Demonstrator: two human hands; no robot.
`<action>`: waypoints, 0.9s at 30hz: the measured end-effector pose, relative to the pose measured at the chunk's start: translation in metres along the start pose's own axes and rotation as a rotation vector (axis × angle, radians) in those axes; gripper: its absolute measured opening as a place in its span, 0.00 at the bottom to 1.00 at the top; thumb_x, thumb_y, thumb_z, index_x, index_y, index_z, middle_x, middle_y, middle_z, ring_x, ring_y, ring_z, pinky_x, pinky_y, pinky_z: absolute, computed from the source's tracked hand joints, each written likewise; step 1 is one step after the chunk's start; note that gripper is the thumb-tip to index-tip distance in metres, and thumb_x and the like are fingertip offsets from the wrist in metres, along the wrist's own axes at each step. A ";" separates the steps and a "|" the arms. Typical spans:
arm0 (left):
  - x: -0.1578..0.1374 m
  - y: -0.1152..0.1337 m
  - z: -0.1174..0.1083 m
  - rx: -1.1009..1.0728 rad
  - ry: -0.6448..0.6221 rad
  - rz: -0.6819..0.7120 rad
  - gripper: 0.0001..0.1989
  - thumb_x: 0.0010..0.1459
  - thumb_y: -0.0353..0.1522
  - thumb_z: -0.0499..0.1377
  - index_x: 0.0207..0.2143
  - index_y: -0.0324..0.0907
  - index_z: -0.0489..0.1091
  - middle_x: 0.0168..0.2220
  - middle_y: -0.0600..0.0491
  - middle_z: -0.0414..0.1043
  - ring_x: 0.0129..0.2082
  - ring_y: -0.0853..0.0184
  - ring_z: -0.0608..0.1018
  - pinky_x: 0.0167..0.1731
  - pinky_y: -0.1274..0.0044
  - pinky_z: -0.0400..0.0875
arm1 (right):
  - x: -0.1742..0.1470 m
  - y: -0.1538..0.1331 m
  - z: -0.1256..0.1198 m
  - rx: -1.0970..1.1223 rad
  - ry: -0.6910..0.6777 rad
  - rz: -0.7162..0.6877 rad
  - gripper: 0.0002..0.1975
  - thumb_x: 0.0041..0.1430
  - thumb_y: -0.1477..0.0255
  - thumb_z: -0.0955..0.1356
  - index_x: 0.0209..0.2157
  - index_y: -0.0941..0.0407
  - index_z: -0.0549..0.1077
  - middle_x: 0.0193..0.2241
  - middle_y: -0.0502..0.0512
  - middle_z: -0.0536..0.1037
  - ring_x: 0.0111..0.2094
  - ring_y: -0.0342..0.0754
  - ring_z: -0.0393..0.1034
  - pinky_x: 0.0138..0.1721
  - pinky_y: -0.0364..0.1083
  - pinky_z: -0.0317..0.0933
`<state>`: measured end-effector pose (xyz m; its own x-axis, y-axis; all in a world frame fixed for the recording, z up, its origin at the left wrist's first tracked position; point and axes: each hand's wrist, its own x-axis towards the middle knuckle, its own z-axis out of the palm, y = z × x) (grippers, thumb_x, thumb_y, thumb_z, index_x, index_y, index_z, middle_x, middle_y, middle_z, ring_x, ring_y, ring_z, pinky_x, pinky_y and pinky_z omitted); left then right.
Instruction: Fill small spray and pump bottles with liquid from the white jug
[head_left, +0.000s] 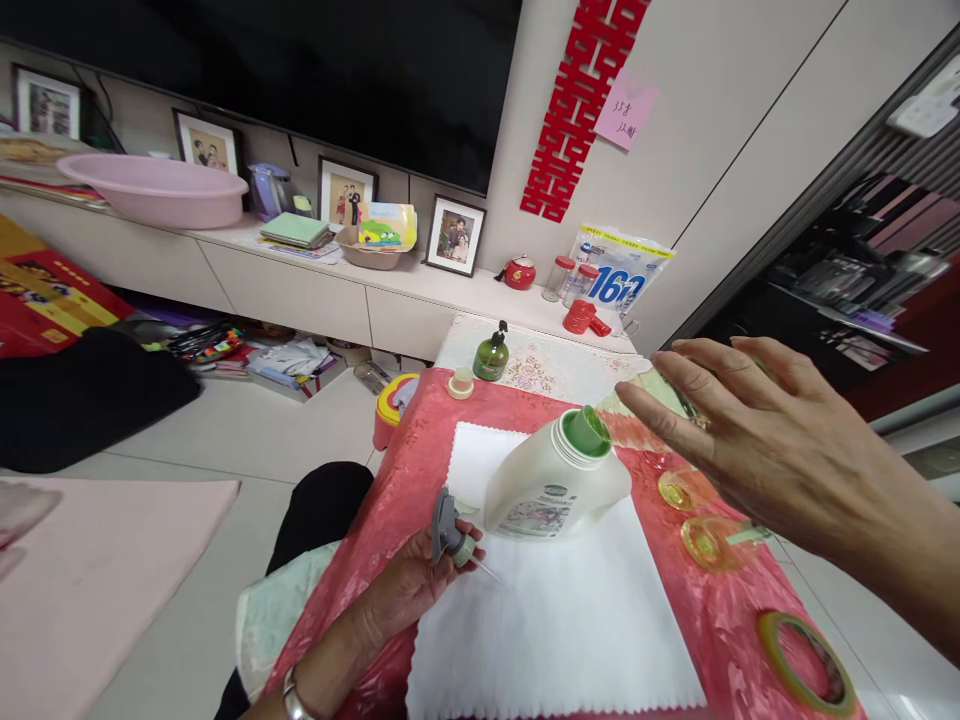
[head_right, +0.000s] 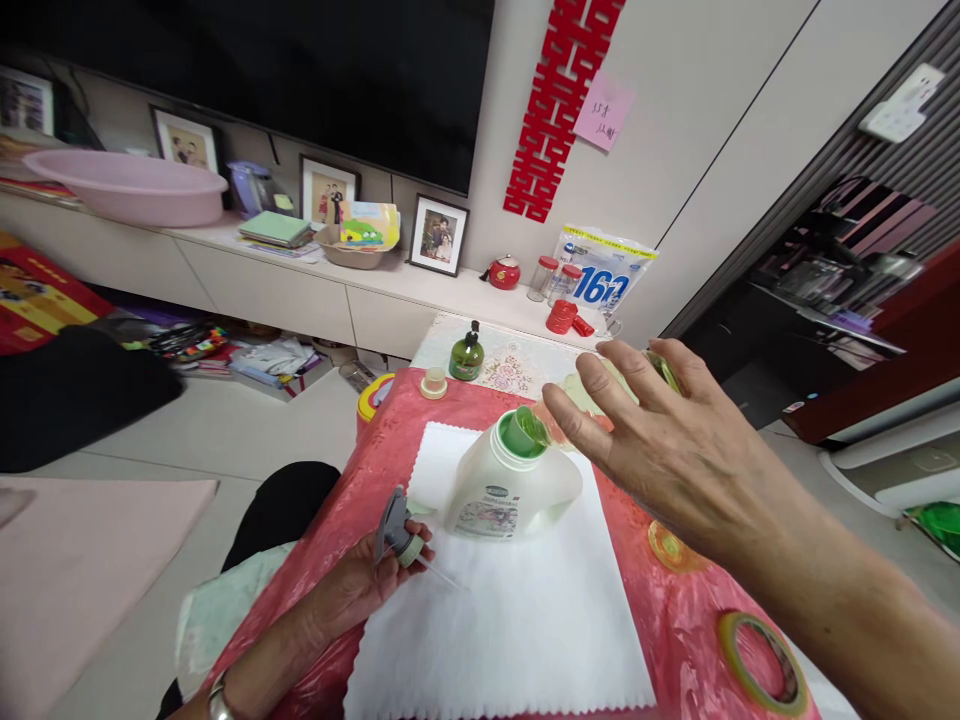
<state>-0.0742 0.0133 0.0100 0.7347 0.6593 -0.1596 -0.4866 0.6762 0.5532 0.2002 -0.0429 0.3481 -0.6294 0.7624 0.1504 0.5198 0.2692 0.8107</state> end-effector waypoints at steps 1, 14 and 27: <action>0.000 0.000 0.001 0.001 0.000 0.002 0.22 0.41 0.37 0.79 0.39 0.43 0.80 0.42 0.51 0.81 0.42 0.65 0.83 0.49 0.72 0.75 | 0.000 0.000 0.000 -0.003 -0.004 -0.003 0.18 0.72 0.81 0.53 0.57 0.56 0.62 0.56 0.63 0.64 0.57 0.60 0.60 0.51 0.59 0.61; 0.000 0.002 0.005 0.025 -0.028 0.009 0.22 0.42 0.38 0.79 0.40 0.44 0.80 0.42 0.52 0.80 0.43 0.66 0.82 0.51 0.73 0.74 | -0.004 -0.005 0.000 0.018 -0.039 0.035 0.19 0.71 0.81 0.54 0.57 0.56 0.64 0.58 0.63 0.62 0.58 0.60 0.59 0.55 0.61 0.58; -0.010 0.028 0.029 -0.126 0.087 0.175 0.22 0.47 0.32 0.77 0.45 0.44 0.76 0.47 0.54 0.79 0.43 0.69 0.82 0.49 0.77 0.77 | -0.092 -0.058 -0.006 0.551 -0.046 0.627 0.34 0.74 0.45 0.59 0.69 0.53 0.60 0.57 0.60 0.67 0.52 0.57 0.68 0.43 0.53 0.67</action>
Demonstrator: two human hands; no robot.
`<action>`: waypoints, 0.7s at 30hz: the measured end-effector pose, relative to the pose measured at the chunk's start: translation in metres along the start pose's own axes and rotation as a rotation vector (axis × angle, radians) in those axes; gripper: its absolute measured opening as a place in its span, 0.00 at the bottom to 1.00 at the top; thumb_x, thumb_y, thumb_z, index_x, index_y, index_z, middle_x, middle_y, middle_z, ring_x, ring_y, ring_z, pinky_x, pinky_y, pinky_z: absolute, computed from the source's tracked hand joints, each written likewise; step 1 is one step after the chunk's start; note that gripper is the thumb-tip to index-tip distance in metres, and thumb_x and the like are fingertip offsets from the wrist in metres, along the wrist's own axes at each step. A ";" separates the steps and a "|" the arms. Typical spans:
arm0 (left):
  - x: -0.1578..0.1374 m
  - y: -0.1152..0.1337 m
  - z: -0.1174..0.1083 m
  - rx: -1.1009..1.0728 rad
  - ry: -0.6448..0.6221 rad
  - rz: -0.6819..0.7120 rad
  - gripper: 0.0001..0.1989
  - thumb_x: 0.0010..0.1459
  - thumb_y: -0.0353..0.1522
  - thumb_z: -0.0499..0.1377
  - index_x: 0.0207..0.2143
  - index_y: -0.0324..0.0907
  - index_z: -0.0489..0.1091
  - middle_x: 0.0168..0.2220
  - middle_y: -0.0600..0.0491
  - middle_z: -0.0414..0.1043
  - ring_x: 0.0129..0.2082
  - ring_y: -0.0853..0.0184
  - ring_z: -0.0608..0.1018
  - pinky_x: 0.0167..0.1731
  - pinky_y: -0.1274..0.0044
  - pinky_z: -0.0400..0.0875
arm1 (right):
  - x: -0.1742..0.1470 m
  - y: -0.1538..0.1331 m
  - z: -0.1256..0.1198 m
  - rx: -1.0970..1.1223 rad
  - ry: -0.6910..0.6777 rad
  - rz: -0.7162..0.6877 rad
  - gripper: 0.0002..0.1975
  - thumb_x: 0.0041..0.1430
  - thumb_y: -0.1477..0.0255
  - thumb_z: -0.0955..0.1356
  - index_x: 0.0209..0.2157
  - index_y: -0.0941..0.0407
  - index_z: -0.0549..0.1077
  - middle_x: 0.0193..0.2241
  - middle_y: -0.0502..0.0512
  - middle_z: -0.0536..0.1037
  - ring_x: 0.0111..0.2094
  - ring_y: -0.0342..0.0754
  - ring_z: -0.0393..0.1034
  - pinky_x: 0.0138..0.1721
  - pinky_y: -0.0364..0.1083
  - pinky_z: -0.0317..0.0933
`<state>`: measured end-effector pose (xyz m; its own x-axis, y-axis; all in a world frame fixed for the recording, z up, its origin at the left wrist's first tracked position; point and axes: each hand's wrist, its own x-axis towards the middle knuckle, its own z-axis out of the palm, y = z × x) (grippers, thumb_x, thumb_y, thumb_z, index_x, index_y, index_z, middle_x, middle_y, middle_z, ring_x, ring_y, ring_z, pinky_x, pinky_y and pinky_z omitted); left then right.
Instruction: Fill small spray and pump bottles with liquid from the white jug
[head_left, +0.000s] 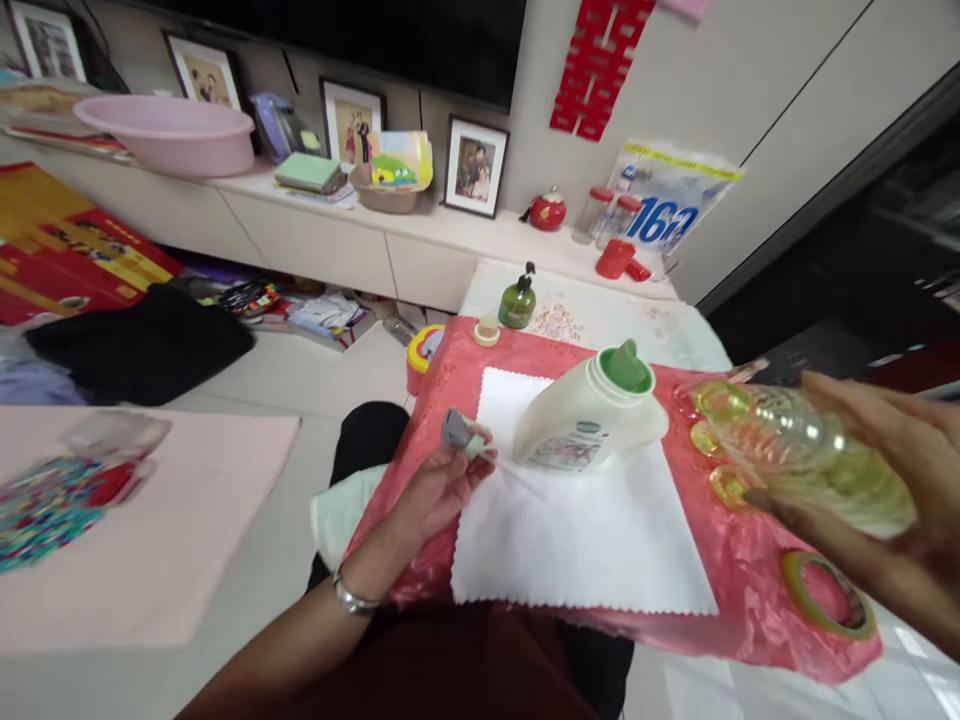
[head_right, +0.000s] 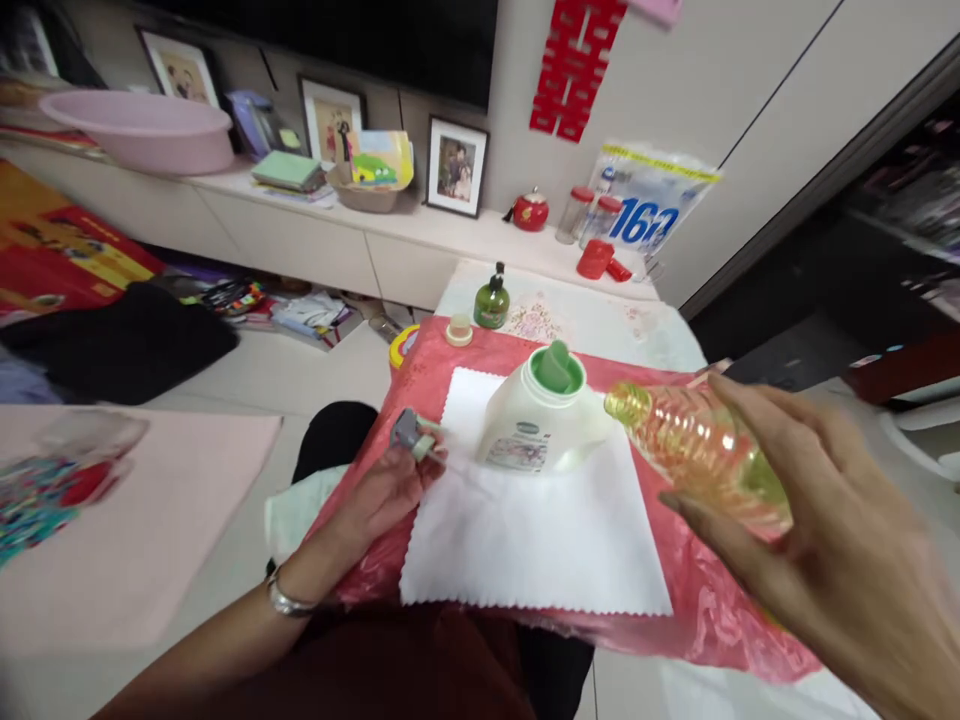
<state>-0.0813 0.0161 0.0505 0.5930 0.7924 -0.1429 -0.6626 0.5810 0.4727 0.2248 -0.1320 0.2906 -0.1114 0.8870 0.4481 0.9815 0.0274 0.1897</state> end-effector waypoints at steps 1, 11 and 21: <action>-0.001 0.004 0.005 -0.021 0.030 0.019 0.22 0.47 0.32 0.77 0.44 0.42 0.76 0.46 0.54 0.79 0.43 0.69 0.82 0.49 0.78 0.77 | -0.013 -0.006 0.009 0.067 -0.040 0.013 0.33 0.74 0.46 0.61 0.69 0.51 0.59 0.57 0.58 0.67 0.52 0.55 0.68 0.41 0.52 0.68; -0.009 0.019 0.030 -0.010 0.156 0.073 0.10 0.57 0.29 0.70 0.37 0.39 0.72 0.48 0.51 0.78 0.46 0.66 0.82 0.52 0.73 0.77 | -0.095 -0.091 0.117 0.408 -0.206 0.109 0.28 0.75 0.58 0.62 0.68 0.56 0.57 0.58 0.64 0.63 0.57 0.57 0.62 0.51 0.56 0.70; -0.015 0.009 0.036 0.057 0.073 0.045 0.19 0.51 0.31 0.75 0.45 0.40 0.76 0.47 0.51 0.78 0.44 0.66 0.82 0.49 0.75 0.76 | -0.092 -0.114 0.125 0.520 -0.211 0.176 0.29 0.74 0.61 0.63 0.70 0.56 0.55 0.59 0.63 0.62 0.59 0.57 0.60 0.54 0.58 0.68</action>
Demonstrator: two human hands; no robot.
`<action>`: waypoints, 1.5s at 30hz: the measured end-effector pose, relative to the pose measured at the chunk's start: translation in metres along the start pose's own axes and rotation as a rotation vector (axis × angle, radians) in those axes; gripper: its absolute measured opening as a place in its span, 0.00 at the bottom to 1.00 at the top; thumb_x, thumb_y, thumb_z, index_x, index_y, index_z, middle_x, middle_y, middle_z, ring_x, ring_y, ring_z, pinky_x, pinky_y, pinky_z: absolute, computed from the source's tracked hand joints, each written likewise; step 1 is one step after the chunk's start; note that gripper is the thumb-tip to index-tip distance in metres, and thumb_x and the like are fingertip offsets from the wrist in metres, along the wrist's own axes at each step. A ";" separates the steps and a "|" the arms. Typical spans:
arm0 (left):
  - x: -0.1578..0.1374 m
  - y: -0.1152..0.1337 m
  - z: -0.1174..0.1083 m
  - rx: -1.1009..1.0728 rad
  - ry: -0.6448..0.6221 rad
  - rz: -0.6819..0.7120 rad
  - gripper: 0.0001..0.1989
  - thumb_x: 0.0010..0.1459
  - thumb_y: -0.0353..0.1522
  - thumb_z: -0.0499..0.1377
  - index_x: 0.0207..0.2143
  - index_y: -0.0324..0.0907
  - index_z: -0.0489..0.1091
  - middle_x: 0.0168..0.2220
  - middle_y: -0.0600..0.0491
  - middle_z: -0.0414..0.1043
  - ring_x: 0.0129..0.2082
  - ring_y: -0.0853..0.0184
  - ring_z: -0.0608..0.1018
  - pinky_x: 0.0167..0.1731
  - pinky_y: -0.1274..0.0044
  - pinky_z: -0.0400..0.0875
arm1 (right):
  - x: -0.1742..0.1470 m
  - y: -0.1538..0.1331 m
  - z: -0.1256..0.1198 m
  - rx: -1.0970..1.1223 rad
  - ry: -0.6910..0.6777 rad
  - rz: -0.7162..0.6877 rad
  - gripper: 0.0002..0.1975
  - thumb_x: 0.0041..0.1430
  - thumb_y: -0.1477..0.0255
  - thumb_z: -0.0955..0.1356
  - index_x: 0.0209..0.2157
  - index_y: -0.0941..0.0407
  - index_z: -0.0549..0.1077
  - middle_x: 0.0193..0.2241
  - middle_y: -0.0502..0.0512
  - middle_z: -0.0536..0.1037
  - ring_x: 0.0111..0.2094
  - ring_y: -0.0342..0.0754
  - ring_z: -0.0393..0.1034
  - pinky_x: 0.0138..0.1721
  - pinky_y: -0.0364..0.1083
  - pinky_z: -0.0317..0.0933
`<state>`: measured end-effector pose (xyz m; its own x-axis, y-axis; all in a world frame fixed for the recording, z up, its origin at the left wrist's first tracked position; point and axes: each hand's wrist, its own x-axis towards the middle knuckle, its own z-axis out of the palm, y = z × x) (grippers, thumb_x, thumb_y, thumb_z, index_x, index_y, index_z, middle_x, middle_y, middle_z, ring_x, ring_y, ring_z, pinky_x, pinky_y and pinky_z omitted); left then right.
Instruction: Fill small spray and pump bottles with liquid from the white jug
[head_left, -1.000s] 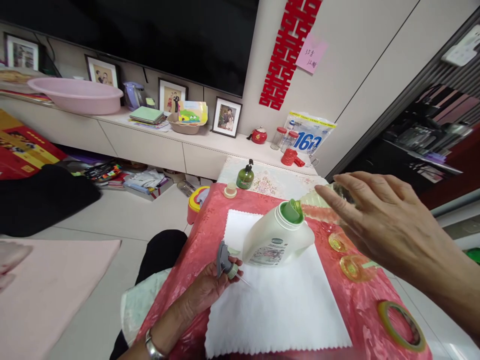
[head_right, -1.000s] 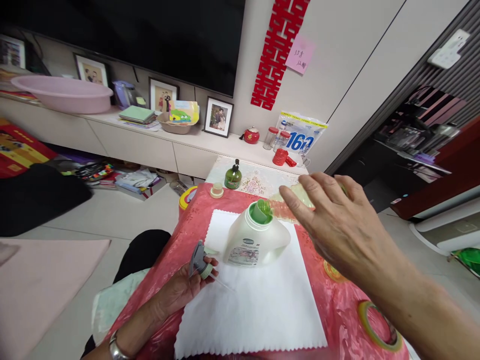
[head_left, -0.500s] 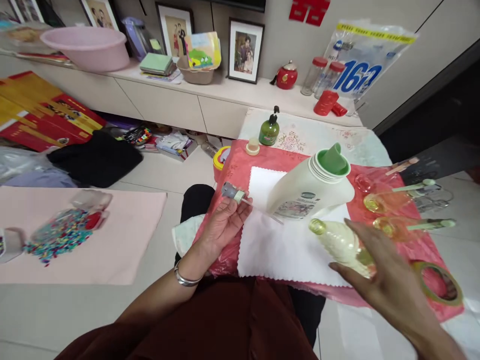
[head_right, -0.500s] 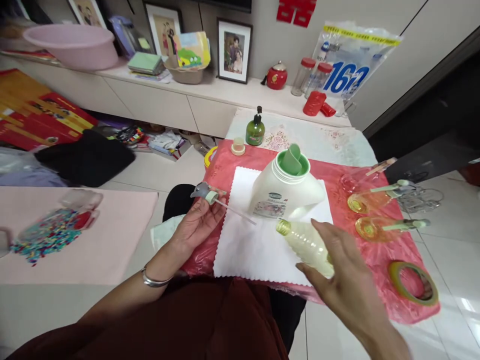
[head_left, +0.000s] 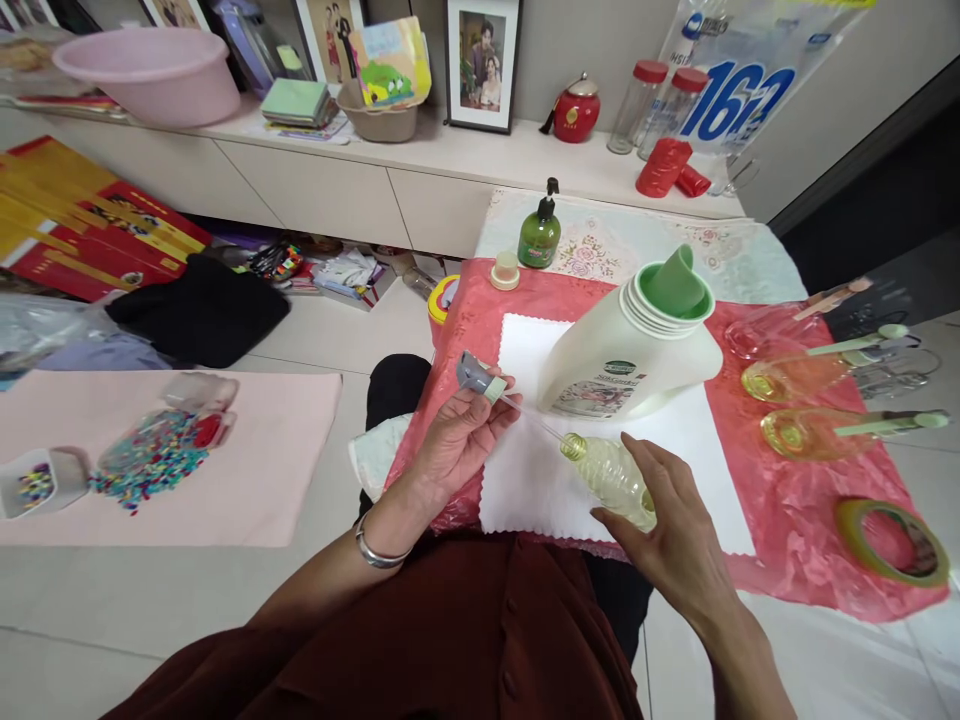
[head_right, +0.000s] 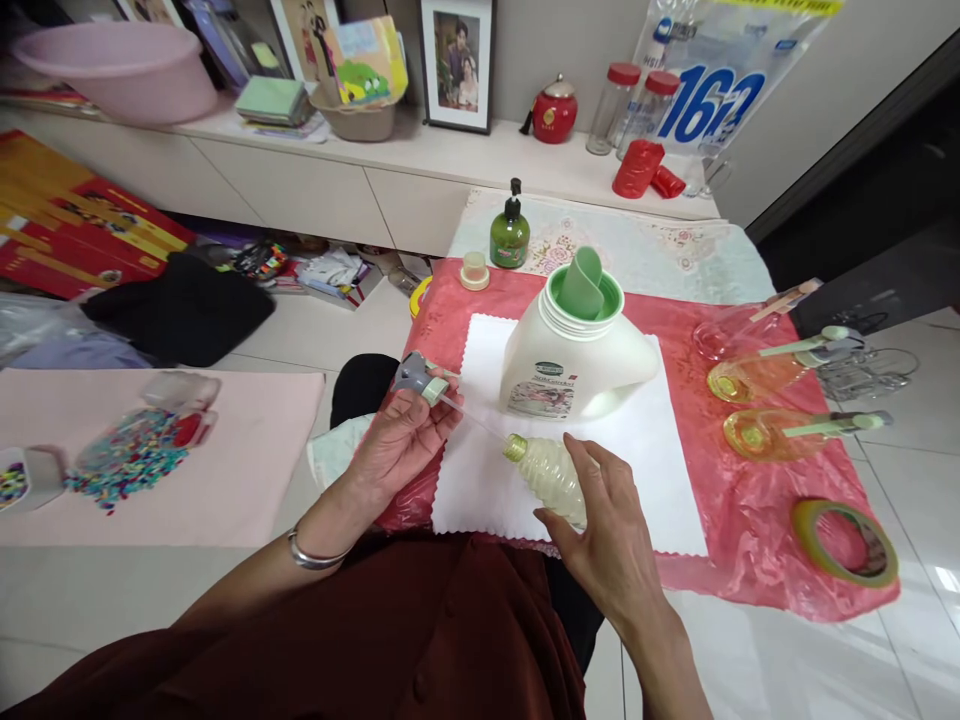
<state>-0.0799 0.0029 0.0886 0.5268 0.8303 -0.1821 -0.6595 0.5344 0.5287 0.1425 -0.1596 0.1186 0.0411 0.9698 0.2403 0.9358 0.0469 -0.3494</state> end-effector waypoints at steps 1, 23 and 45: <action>-0.001 -0.001 0.002 0.002 -0.004 -0.005 0.20 0.50 0.31 0.75 0.45 0.40 0.77 0.46 0.52 0.78 0.43 0.66 0.82 0.48 0.75 0.76 | 0.000 -0.001 0.003 0.017 -0.004 -0.001 0.29 0.74 0.61 0.63 0.70 0.55 0.54 0.59 0.64 0.61 0.60 0.57 0.60 0.54 0.58 0.68; -0.011 -0.031 0.011 0.176 -0.019 -0.056 0.21 0.44 0.38 0.78 0.42 0.44 0.81 0.40 0.51 0.81 0.45 0.61 0.80 0.53 0.68 0.66 | 0.004 -0.028 0.038 0.259 0.065 0.079 0.34 0.74 0.48 0.63 0.69 0.54 0.55 0.60 0.58 0.63 0.59 0.51 0.62 0.56 0.52 0.67; -0.016 -0.034 0.011 0.250 0.065 -0.039 0.23 0.40 0.40 0.79 0.39 0.44 0.81 0.36 0.54 0.77 0.38 0.67 0.76 0.45 0.71 0.65 | -0.003 -0.035 0.055 0.311 0.073 0.139 0.35 0.73 0.46 0.64 0.69 0.52 0.55 0.59 0.57 0.64 0.57 0.51 0.63 0.56 0.51 0.67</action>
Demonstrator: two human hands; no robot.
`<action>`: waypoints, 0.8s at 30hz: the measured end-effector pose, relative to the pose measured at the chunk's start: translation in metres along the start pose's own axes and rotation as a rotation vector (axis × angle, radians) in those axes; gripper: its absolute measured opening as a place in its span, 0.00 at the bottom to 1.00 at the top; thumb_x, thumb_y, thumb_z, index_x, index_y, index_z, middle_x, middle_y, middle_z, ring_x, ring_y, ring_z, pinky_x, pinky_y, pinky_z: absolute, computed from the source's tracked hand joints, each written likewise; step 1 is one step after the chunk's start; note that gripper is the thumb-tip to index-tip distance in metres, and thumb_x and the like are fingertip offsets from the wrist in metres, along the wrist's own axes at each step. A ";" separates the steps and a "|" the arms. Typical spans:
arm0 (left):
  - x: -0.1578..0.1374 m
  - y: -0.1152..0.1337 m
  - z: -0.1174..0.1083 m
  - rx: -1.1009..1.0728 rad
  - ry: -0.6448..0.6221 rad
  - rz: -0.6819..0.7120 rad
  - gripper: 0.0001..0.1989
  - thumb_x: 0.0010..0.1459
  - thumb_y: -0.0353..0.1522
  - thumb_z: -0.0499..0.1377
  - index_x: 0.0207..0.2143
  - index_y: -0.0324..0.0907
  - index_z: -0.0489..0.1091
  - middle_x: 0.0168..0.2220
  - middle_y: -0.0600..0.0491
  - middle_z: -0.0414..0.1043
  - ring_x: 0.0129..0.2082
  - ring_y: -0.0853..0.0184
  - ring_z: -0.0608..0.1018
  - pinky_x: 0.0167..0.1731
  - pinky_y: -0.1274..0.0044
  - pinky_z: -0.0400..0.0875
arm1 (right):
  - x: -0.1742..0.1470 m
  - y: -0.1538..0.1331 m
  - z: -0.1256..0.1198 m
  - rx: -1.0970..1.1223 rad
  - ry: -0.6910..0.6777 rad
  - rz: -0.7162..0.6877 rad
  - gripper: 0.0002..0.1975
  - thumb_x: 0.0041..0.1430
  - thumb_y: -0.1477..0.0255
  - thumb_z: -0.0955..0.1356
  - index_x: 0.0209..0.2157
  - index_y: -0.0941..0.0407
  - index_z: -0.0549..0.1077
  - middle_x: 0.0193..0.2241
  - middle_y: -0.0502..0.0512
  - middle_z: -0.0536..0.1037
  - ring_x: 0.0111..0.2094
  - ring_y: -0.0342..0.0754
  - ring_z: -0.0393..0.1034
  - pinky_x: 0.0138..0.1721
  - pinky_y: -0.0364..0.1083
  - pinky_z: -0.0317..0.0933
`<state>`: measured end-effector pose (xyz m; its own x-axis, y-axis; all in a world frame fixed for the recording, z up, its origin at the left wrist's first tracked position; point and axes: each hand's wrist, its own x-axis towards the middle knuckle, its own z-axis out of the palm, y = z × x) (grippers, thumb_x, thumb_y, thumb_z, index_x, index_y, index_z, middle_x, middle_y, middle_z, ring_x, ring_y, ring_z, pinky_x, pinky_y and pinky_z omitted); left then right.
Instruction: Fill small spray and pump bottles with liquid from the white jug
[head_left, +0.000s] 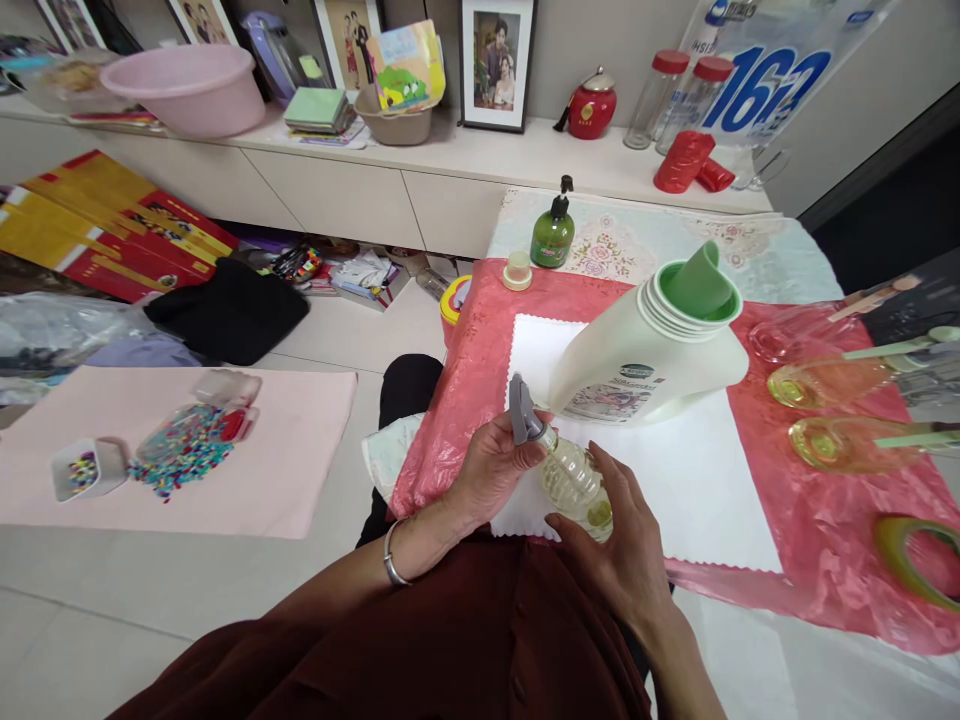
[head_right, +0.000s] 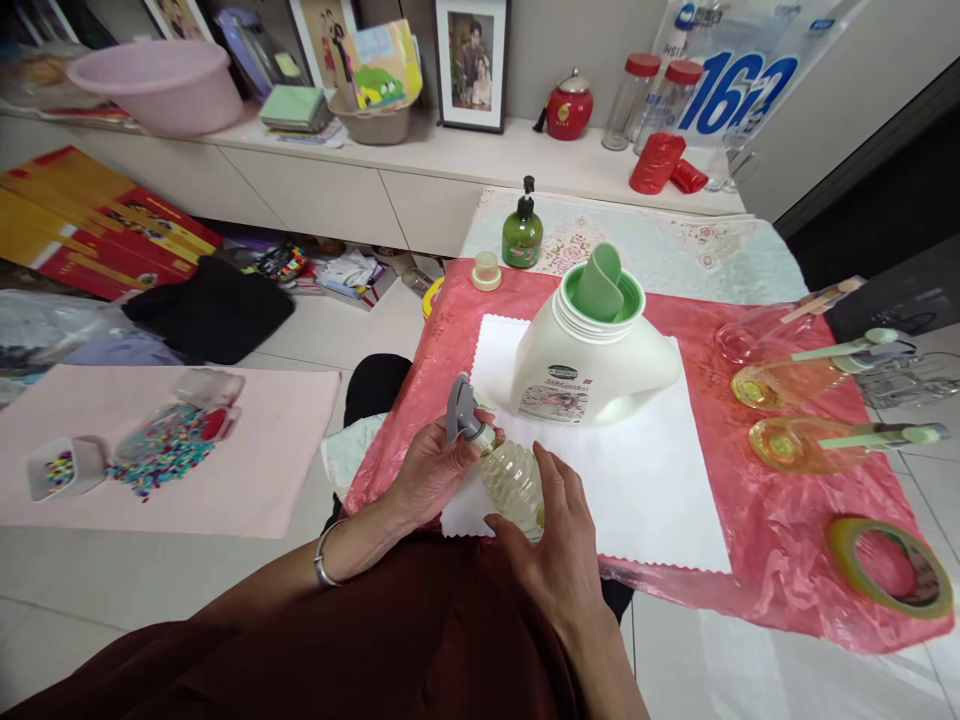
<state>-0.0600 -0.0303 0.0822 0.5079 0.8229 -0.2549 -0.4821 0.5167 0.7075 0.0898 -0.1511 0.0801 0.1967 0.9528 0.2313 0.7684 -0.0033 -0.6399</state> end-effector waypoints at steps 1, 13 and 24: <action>0.000 0.000 0.000 0.005 0.017 -0.014 0.23 0.40 0.40 0.79 0.39 0.44 0.81 0.35 0.54 0.77 0.38 0.67 0.76 0.44 0.71 0.65 | -0.001 0.000 0.001 0.002 0.005 0.004 0.35 0.73 0.47 0.64 0.69 0.53 0.55 0.59 0.57 0.64 0.57 0.51 0.63 0.56 0.52 0.67; 0.003 0.002 0.002 0.024 0.048 0.072 0.19 0.43 0.37 0.78 0.36 0.42 0.78 0.35 0.55 0.78 0.38 0.68 0.77 0.45 0.73 0.67 | -0.002 -0.001 0.007 0.019 0.035 0.016 0.35 0.72 0.50 0.66 0.69 0.56 0.56 0.58 0.61 0.64 0.58 0.54 0.63 0.58 0.55 0.66; -0.005 0.002 0.008 0.007 0.070 0.100 0.21 0.43 0.38 0.78 0.39 0.44 0.79 0.41 0.54 0.79 0.44 0.64 0.79 0.52 0.69 0.69 | 0.001 -0.007 0.011 0.050 0.036 -0.006 0.36 0.72 0.51 0.66 0.69 0.58 0.56 0.58 0.61 0.64 0.56 0.53 0.65 0.55 0.51 0.68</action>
<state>-0.0581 -0.0351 0.0898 0.4063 0.8849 -0.2276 -0.5231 0.4295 0.7362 0.0777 -0.1472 0.0772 0.2147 0.9411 0.2613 0.7387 0.0186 -0.6738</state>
